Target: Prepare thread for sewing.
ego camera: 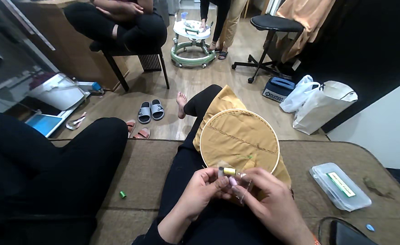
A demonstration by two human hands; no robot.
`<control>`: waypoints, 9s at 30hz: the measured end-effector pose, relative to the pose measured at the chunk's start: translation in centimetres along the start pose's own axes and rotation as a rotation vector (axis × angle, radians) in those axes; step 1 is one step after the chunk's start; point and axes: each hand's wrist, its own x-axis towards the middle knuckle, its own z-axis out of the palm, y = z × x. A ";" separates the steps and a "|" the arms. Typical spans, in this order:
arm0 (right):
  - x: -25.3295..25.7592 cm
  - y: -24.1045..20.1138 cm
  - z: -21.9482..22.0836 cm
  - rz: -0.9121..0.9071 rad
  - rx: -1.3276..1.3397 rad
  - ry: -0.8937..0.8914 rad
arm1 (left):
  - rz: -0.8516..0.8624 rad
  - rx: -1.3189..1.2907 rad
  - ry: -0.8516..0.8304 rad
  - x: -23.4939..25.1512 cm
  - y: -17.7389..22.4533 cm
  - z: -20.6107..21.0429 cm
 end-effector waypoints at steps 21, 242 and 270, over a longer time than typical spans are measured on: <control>-0.1 1.2 -0.6 0.141 0.017 0.072 | 0.107 0.341 0.700 -3.6 0.0 -13.1; -0.4 -3.6 -2.8 -0.084 0.382 -0.027 | 0.573 0.250 0.019 -4.0 1.1 1.4; -0.5 -7.0 -2.0 0.288 1.140 -0.124 | 0.958 0.499 0.038 -4.0 -0.1 2.8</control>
